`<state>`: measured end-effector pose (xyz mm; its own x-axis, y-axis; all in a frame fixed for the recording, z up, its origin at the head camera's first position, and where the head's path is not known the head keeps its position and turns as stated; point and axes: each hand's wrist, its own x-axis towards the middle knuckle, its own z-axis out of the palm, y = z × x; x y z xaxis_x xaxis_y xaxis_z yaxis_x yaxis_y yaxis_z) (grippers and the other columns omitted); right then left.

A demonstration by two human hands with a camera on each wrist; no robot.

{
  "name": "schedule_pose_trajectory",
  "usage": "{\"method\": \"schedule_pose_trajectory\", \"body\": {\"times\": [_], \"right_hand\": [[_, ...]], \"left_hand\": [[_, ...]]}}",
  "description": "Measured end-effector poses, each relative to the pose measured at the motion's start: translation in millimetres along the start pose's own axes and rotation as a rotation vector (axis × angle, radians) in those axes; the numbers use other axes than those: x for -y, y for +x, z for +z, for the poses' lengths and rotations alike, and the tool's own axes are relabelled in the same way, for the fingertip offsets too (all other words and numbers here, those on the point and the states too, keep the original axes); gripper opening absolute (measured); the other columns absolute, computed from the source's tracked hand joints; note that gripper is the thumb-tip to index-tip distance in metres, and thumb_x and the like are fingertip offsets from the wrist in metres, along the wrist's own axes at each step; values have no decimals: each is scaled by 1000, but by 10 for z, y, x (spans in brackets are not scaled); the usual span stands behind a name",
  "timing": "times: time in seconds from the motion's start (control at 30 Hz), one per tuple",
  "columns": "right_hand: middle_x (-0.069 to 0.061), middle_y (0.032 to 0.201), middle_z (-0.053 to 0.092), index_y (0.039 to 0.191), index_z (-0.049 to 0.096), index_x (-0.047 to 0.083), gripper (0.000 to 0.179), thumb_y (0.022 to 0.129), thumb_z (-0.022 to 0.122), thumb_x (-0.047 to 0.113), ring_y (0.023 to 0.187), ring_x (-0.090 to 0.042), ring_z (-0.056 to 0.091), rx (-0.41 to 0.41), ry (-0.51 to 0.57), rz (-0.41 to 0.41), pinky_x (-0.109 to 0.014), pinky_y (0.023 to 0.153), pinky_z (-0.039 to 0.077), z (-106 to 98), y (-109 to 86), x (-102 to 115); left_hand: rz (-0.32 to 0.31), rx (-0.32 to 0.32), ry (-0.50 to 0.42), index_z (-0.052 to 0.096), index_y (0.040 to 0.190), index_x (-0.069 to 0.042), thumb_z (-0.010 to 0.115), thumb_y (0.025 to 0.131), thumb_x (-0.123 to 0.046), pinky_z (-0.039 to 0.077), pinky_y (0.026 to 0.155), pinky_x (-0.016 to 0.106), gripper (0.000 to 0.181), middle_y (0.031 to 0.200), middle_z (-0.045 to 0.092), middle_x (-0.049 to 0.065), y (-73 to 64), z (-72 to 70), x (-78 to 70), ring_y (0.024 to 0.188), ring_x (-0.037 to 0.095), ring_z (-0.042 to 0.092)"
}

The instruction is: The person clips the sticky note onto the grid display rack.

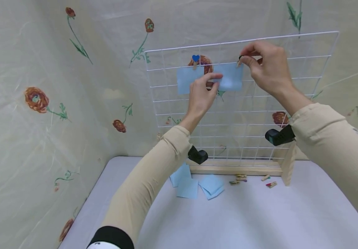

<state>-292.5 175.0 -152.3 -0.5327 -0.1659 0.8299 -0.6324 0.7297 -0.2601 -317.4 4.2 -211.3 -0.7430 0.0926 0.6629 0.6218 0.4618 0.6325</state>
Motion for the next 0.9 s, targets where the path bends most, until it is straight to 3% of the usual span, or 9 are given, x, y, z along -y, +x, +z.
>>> {"method": "schedule_pose_trajectory", "body": {"times": [0.07, 0.23, 0.33, 0.47, 0.9], "right_hand": [[-13, 100, 69, 101, 65, 0, 15, 93, 59, 11, 93, -24, 64, 3, -3, -3, -6, 67, 36, 4, 7, 7], [-12, 95, 69, 98, 67, 0, 14, 92, 61, 12, 81, 0, 51, -7, -16, -27, -8, 65, 35, 24, 15, 10], [-14, 92, 69, 96, 68, 0, 15, 91, 62, 13, 80, -2, 49, -20, -24, -55, -11, 64, 34, 25, 43, 12], [-16, 91, 68, 94, 69, -2, 17, 90, 63, 14, 82, -18, 52, -28, -29, -86, -16, 66, 31, 34, 82, 18], [-12, 92, 66, 95, 71, 1, 16, 91, 63, 14, 72, 6, 47, -2, -29, -43, -6, 64, 34, 81, 120, 61]], "left_hand": [[1, 2, -1, 68, 112, -9, 59, 92, -8, 51, 68, 11, 21, 113, 70, 3, -2, -6, -3, 86, 7, 67], [-6, 10, -4, 68, 113, -9, 59, 93, -9, 51, 69, 11, 22, 114, 69, 3, -16, 1, 23, 86, 7, 67], [-1, 4, 0, 68, 112, -10, 59, 92, -9, 52, 69, 11, 22, 113, 70, 3, -1, 9, 33, 86, 7, 67], [1, -6, 3, 68, 111, -10, 60, 92, -9, 52, 70, 11, 21, 112, 70, 3, 8, 10, 32, 86, 7, 67], [-3, 9, -1, 68, 112, -10, 58, 93, -10, 50, 70, 10, 21, 114, 69, 2, -6, -3, 14, 88, 6, 67]]}}
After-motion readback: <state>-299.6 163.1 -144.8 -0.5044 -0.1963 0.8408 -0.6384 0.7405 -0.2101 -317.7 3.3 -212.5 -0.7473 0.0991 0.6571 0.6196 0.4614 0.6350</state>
